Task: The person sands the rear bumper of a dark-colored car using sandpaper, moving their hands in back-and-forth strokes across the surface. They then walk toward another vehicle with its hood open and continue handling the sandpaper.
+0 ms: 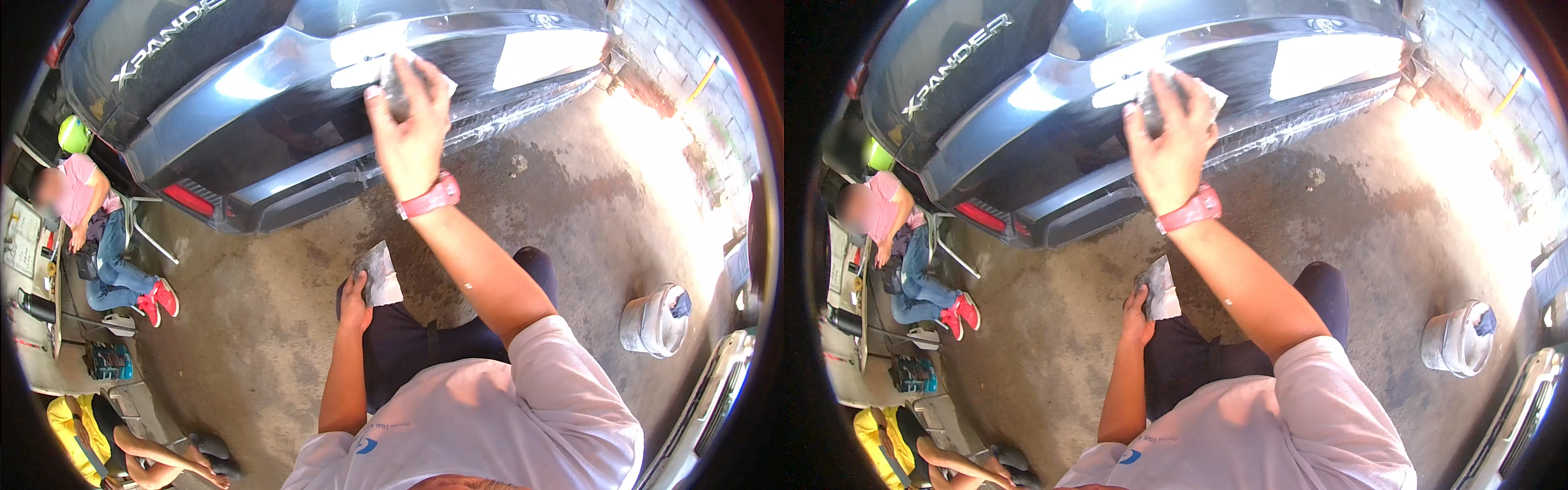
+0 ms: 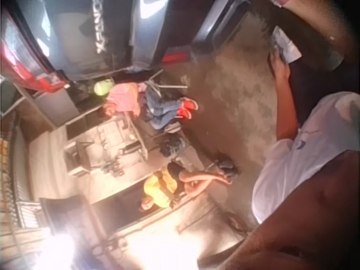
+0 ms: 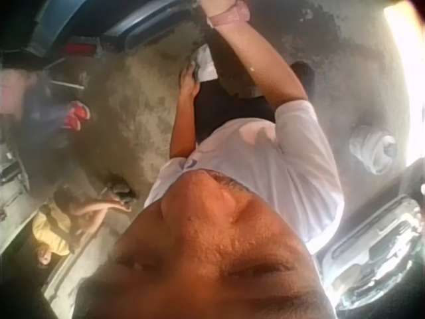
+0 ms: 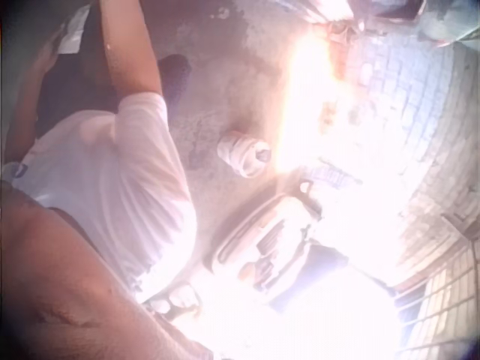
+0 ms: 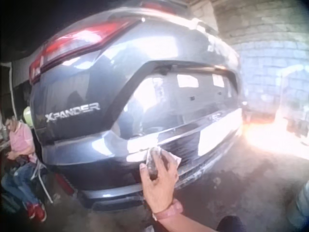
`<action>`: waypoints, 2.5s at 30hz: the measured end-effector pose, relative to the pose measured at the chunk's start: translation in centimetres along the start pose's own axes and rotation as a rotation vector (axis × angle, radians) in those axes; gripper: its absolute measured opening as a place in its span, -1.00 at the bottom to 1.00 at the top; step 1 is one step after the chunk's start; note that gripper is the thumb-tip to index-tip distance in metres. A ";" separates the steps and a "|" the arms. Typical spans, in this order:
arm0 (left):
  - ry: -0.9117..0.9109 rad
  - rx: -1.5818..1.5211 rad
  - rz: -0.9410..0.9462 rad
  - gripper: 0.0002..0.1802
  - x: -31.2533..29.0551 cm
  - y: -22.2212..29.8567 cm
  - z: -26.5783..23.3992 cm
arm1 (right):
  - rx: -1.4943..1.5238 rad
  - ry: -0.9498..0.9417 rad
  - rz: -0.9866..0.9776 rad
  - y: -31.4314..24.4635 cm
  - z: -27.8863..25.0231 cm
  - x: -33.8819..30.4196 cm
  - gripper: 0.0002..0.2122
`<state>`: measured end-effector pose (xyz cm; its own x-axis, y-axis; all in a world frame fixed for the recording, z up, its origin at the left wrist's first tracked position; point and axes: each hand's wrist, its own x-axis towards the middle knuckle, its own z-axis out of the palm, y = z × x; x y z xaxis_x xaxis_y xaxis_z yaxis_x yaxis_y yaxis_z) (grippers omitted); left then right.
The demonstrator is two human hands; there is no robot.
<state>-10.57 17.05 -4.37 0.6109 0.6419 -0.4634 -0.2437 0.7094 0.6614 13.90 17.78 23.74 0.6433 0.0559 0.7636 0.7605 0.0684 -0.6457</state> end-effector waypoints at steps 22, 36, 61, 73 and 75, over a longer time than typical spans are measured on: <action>0.033 -0.063 0.401 -0.37 -5.2 5.8 10.9 | 0.426 -1.099 0.286 3.3 -18.4 -13.6 -0.58; 0.142 0.898 1.026 -0.57 -7.0 7.2 10.9 | -0.176 -1.136 -0.290 -0.5 -18.6 -12.7 -0.54; 0.074 0.005 0.078 -0.28 -1.5 1.0 -0.4 | -0.504 -0.333 -0.571 1.9 -3.0 -0.1 -0.55; 0.063 -0.006 0.062 -0.32 -0.9 0.9 -1.0 | -0.447 -0.310 -0.590 0.3 -2.6 0.6 -0.54; 0.060 -0.016 0.064 -0.33 -0.9 0.8 -1.0 | -0.457 -0.326 -0.604 0.5 -2.7 0.4 -0.53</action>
<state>-12.09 17.36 -4.01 0.5479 0.7018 -0.4553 -0.2927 0.6706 0.6816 14.75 15.13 23.73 0.1071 0.4305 0.8962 0.9735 -0.2284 -0.0066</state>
